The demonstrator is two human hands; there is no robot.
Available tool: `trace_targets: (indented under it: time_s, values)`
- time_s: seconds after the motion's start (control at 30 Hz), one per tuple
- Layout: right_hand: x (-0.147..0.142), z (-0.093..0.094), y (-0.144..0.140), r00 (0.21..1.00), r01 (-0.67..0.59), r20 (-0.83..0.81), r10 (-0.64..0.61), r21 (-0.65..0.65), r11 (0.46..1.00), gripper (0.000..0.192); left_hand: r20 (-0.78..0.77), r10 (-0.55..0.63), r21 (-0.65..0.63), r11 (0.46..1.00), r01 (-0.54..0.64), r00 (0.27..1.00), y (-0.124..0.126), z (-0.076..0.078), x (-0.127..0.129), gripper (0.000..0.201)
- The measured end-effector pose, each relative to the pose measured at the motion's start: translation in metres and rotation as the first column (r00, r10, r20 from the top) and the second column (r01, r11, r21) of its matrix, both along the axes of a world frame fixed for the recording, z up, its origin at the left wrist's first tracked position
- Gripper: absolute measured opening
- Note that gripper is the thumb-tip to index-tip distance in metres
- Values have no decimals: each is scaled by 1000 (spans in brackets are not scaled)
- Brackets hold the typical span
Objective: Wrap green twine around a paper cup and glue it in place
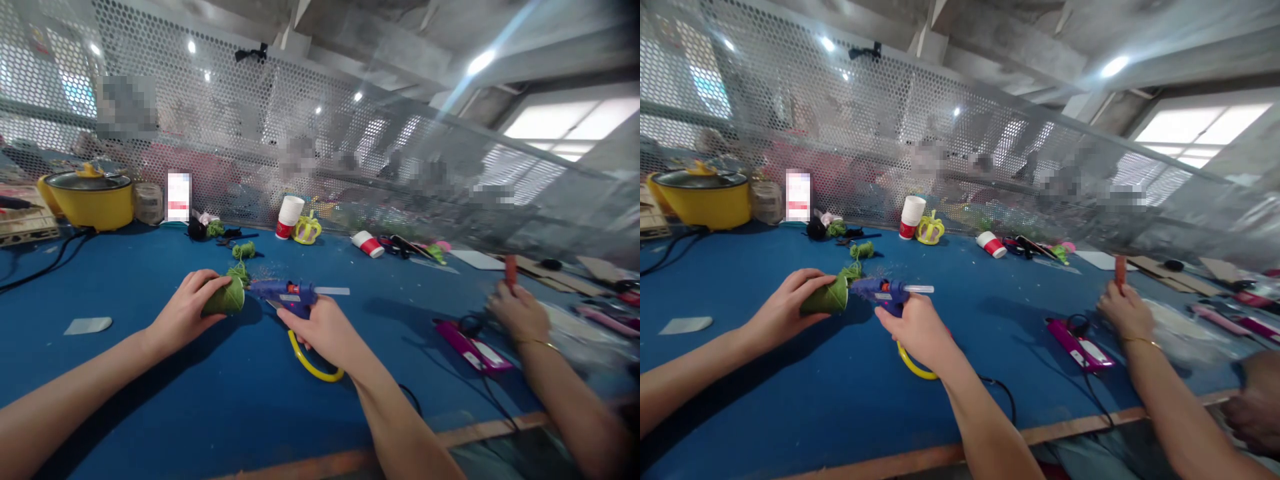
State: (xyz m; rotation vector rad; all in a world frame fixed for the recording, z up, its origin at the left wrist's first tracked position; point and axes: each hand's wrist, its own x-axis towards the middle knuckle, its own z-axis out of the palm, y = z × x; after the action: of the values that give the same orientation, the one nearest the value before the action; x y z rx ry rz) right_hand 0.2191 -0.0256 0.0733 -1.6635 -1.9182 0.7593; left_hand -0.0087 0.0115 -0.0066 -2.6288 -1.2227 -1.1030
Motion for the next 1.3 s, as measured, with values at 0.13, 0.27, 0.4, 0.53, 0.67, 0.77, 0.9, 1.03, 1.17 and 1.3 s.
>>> trace_targets:
  time_s: [0.13,0.27,0.4,0.53,0.67,0.77,0.9,1.03,1.17,1.3]
  values:
    - [-1,2,-1,1000,5,1,-5,7,1000,12,22,8,-23,1000,-7,1000,0,0,1,47]
    - [-1,1,-1,1000,1,19,-1,15,1000,12,26,22,-51,999,-20,999,-1,1,1,47]
    - [1,-1,0,999,-10,36,9,28,1000,13,40,36,-83,996,-33,999,-1,2,2,47]
    - [0,-1,-1,999,-6,38,5,27,1000,14,55,44,-105,994,-38,998,-1,3,3,46]
    - [-2,0,-3,999,2,40,-3,27,1000,14,77,52,-143,989,-40,996,-1,4,3,46]
    - [-2,1,-4,999,-10,31,9,32,999,11,104,58,-187,982,-37,993,-1,5,3,47]
    - [-2,1,-4,1000,-15,17,15,31,999,10,145,65,-256,966,-26,987,-1,6,2,49]
    - [-1,0,-3,1000,-22,-1,23,31,999,10,176,83,-312,950,-24,981,-2,7,2,49]
    - [-1,-1,-3,999,-40,27,39,35,999,14,192,109,-335,941,-40,975,-3,10,4,49]
    - [-2,1,-4,999,-24,38,23,47,999,15,198,106,-332,943,-35,974,-3,10,4,50]
